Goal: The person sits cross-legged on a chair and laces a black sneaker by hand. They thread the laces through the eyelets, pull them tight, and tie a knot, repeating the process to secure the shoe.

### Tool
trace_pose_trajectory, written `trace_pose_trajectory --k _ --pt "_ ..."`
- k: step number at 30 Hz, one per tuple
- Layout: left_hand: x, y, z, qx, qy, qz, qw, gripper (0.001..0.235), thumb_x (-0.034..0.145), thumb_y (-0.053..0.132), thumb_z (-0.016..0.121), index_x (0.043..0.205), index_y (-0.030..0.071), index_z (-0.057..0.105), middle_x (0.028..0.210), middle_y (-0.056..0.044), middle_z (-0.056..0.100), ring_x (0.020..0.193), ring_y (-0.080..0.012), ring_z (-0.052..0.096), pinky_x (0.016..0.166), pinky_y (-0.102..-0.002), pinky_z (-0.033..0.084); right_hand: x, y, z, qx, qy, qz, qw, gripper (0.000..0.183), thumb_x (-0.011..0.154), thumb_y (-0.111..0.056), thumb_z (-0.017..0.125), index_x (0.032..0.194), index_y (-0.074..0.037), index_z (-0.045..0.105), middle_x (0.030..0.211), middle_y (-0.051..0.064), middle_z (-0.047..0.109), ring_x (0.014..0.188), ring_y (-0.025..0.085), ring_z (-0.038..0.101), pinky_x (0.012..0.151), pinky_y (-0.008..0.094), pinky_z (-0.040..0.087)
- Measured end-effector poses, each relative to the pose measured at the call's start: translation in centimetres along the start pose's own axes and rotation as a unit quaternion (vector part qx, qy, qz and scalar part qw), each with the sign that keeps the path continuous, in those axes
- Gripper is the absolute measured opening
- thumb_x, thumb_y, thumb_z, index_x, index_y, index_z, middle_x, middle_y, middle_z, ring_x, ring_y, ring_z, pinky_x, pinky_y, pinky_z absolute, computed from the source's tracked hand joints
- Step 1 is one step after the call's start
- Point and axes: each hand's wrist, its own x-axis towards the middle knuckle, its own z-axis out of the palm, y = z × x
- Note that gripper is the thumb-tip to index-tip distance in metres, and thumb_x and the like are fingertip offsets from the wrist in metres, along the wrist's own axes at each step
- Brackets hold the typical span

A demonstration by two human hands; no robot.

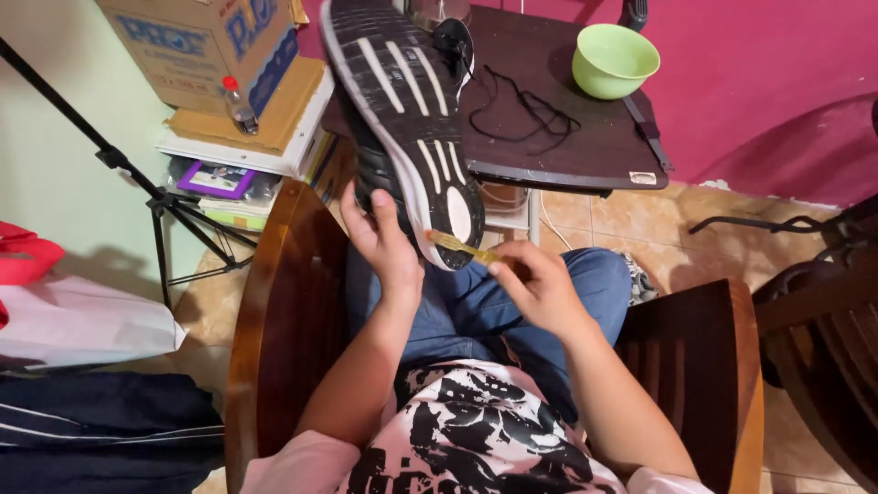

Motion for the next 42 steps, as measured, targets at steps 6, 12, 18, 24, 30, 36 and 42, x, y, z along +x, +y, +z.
trace_pose_trajectory --k 6,12,18,24,30,36,42 --pt "0.4 -0.7 -2.2 0.027 -0.156 0.121 0.980 0.071 0.087 0.007 0.080 0.145 0.001 0.040 0.134 -0.021 0.057 0.121 -0.0254 0.061 0.106 -0.039 0.050 -1.9 8.2 -3.2 0.110 0.135 0.118 0.978 0.013 0.107 -0.009 0.054 0.119 -0.009 0.060 0.066 0.002 0.055 0.056 0.009 0.046 0.052 0.024 0.039" --pt "-2.2 2.1 -1.6 0.089 -0.282 0.072 0.953 0.086 0.078 0.000 0.084 0.150 0.004 0.038 0.125 -0.027 0.065 0.109 -0.0432 0.070 0.090 -0.049 0.059 -3.1 9.3 -3.2 0.321 0.154 0.224 0.907 0.016 0.111 -0.022 0.048 0.121 -0.011 0.054 0.066 -0.002 0.031 0.053 0.007 0.031 0.048 0.021 0.026" --pt "-5.8 -1.1 -1.6 0.283 -0.332 0.331 0.837 0.051 0.081 0.027 0.084 0.128 0.015 0.066 0.108 -0.002 0.078 0.083 -0.0217 0.077 0.073 -0.037 0.063 -3.3 7.6 -1.3 0.547 0.183 0.255 0.776 0.037 0.106 -0.057 0.047 0.092 -0.023 0.051 0.067 -0.006 0.023 0.049 0.007 0.023 0.047 0.023 0.019" --pt "-7.2 1.8 -0.8 0.202 -0.364 0.535 0.735 0.037 0.097 0.000 0.064 0.129 0.017 0.068 0.106 -0.008 0.074 0.090 -0.0262 0.073 0.090 -0.045 0.057 -5.2 12.4 -0.6 0.558 0.188 0.179 0.788 0.049 0.095 -0.072 0.054 0.084 -0.024 0.052 0.059 -0.008 0.025 0.047 0.005 0.022 0.049 0.022 0.023" --pt "-7.3 1.0 -1.0 0.205 -0.334 0.547 0.739 0.041 0.097 0.003 0.067 0.134 0.020 0.062 0.107 -0.001 0.078 0.115 -0.0273 0.072 0.109 -0.054 0.042 -7.6 19.3 1.1 0.550 0.211 0.139 0.796 0.066 0.091 -0.073 0.055 0.149 -0.045 0.042 0.064 -0.003 0.047 0.045 0.010 0.033 0.049 0.025 0.038" --pt "-7.4 1.3 -0.7 0.207 -0.309 0.576 0.728 0.039 0.100 0.006 0.062 0.135 0.023 0.062 0.099 0.005 0.077 0.117 -0.0248 0.071 0.108 -0.054 0.032 -7.3 16.3 0.8 0.554 0.207 0.170 0.788 0.044 0.092 -0.073 0.057 0.106 -0.034 0.073 0.060 -0.009 0.057 0.046 0.005 0.043 0.050 0.018 0.038" --pt "-7.6 1.7 -1.2 0.223 -0.338 0.559 0.724 0.040 0.103 0.004 0.057 0.138 0.020 0.065 0.103 0.006 0.075 0.115 -0.0230 0.069 0.100 -0.051 0.028 -1.5 1.0 -1.2 0.571 0.223 0.166 0.772 0.040 0.095 -0.061 0.063 0.096 -0.023 0.074 0.066 -0.003 0.067 0.055 0.009 0.059 0.068 0.026 0.056"
